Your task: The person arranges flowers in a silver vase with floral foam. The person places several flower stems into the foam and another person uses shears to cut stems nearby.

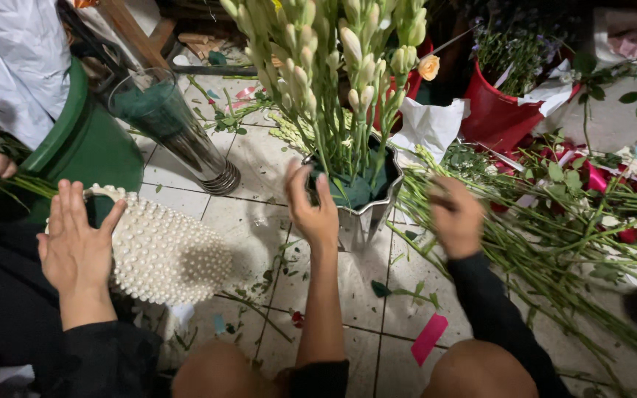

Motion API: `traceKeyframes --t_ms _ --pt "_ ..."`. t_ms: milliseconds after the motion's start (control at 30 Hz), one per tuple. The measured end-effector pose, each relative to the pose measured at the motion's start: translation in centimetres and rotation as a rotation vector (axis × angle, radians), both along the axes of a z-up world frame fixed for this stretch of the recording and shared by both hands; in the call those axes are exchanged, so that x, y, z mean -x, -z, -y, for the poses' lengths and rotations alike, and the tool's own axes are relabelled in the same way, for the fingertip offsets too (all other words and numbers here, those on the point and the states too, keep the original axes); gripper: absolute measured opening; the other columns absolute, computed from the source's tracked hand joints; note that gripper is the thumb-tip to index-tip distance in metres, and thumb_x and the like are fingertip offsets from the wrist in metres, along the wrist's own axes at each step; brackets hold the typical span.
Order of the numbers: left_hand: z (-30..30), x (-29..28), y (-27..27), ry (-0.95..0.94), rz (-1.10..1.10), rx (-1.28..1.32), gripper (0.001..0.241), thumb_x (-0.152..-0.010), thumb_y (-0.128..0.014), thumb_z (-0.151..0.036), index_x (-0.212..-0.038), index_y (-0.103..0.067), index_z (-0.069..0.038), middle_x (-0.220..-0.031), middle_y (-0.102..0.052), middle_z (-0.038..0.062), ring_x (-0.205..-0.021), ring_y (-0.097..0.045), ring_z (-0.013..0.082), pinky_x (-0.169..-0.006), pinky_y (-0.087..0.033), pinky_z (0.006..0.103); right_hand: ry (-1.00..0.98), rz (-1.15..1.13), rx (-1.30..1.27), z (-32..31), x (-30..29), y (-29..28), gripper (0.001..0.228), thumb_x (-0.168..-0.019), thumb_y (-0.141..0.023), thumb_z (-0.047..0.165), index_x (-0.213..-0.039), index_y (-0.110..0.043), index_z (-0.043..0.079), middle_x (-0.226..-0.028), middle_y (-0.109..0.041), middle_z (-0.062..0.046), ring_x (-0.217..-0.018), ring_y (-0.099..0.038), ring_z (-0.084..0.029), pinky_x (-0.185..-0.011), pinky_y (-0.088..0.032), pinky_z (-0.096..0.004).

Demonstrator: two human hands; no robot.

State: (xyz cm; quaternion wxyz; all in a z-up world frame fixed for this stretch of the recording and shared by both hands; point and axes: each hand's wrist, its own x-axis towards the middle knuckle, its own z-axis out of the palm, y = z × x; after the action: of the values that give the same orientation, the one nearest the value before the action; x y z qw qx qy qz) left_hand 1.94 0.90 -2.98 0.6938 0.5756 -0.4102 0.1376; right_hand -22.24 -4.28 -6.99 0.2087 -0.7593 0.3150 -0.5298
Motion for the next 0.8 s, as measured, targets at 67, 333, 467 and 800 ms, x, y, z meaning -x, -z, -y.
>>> traceKeyframes --t_ms 67,333,467,800 --pt "-1.7 0.3 0.3 0.051 -0.218 -0.085 0.046 -0.097 -0.072 -0.025 -0.137 -0.056 -0.009 -0.149 -0.050 0.027 -0.140 -0.046 0.0458 -0.115 -0.037 0.0560 0.381 -0.054 -0.401 0.8 5.1 6.0 0.026 -0.100 -0.072 0.001 -0.125 -0.071 -0.007 -0.107 -0.071 -0.029 -0.108 -0.067 -0.047 -0.094 -0.053 -0.055" --pt "-1.6 1.8 2.2 0.286 -0.648 -0.188 0.062 -0.097 -0.056 -0.037 -0.154 -0.050 -0.014 -0.154 -0.049 0.026 -0.144 -0.044 0.0439 -0.117 -0.036 0.0517 0.016 0.084 -0.891 4.7 -2.1 8.6 0.040 -0.110 -0.059 0.040 -0.105 -0.066 0.001 -0.083 -0.067 -0.018 -0.063 -0.061 -0.024 -0.062 -0.051 -0.043" --pt "-1.2 0.8 3.7 0.277 -0.654 -0.187 0.064 -0.092 -0.055 -0.038 -0.152 -0.052 -0.014 -0.151 -0.052 0.026 -0.143 -0.046 0.0412 -0.118 -0.034 0.0511 -0.086 0.418 -0.957 5.3 -5.0 9.2 0.045 -0.106 -0.065 0.041 -0.074 -0.057 0.010 -0.056 -0.053 -0.008 -0.044 -0.056 -0.021 -0.042 -0.048 -0.034" --pt "4.2 -7.7 13.4 0.553 -0.635 -0.158 0.059 -0.092 -0.048 -0.029 -0.147 -0.058 -0.010 -0.142 -0.059 0.026 -0.134 -0.052 0.0363 -0.115 -0.039 0.0479 0.134 0.231 -0.834 1.1 -5.5 10.3 0.056 -0.106 -0.063 0.038 -0.060 -0.055 0.007 -0.044 -0.054 -0.013 -0.038 -0.058 -0.021 -0.041 -0.046 -0.033"
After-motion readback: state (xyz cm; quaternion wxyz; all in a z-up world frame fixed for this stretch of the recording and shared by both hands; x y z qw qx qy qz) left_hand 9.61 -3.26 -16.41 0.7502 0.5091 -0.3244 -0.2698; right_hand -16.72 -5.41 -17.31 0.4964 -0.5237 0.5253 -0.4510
